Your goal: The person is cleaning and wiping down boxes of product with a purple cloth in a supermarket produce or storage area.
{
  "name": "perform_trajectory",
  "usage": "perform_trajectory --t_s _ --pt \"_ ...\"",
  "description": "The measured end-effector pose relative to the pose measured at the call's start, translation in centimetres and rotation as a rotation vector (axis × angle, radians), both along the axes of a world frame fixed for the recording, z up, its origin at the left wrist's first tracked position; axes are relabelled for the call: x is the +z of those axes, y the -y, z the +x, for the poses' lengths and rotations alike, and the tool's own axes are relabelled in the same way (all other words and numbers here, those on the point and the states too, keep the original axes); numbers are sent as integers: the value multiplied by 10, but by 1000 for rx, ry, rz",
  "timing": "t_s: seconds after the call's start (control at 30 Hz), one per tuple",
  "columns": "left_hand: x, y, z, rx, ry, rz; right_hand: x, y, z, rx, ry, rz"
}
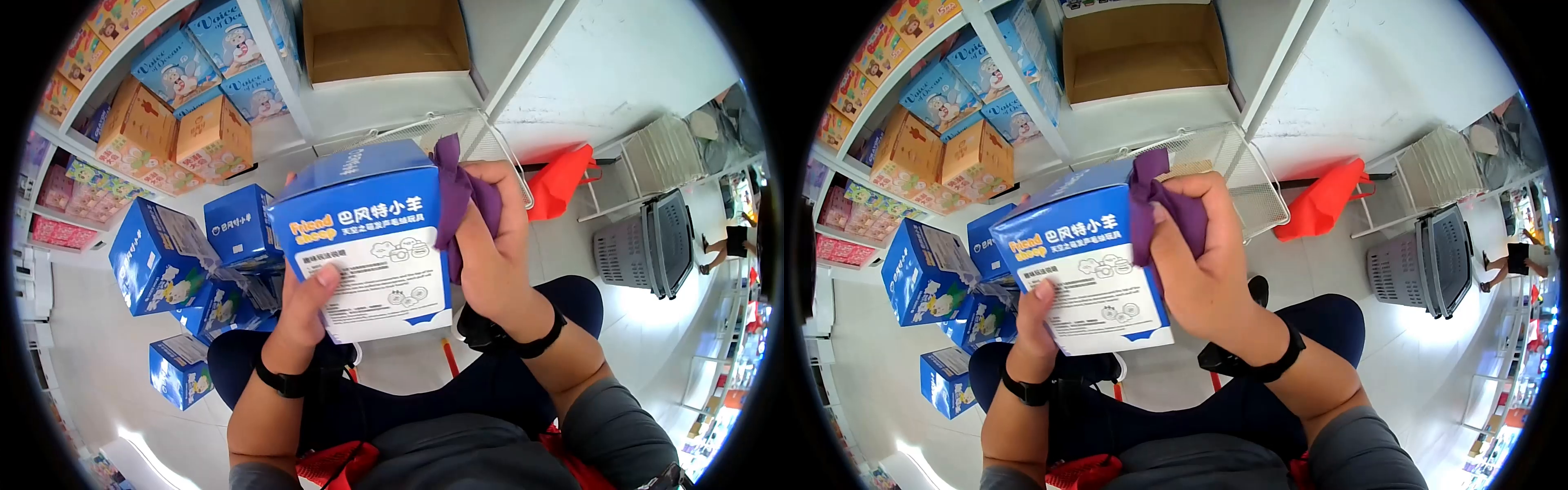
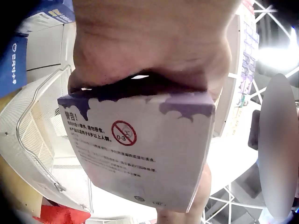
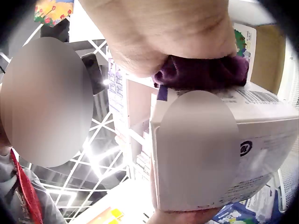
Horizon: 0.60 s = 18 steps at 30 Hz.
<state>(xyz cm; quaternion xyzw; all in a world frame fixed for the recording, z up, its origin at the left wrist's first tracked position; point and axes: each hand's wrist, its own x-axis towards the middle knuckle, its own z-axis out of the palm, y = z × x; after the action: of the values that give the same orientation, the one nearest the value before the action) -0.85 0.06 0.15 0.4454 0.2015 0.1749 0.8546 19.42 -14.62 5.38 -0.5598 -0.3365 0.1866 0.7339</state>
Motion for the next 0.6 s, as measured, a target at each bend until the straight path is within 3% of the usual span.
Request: perform_trajectory --t_s 0.07,0.1,0.2,0.33,0.43,0.5,0.6 --pt "-5 -7 -4 -38 13 -50 0 -3 -1 -25 79 48" --pt "-5 -6 -5 -44 9 -55 0 -2 3 48 -14 24" --pt "0 4 -6 -21 7 50 -33 -22 31 -24 -54 -136" --pt "5 9 0 23 -14 86 -25 -19 24 14 -238 -70" --pt "-4 5 4 116 -5 60 10 -4 -2 76 -125 11" --pt "-6 -2 -1 49 1 -74 8 -4 2 47 16 -4" --pt "-4 2 -4 9 19 -37 -23 -18 22 6 -16 -64"
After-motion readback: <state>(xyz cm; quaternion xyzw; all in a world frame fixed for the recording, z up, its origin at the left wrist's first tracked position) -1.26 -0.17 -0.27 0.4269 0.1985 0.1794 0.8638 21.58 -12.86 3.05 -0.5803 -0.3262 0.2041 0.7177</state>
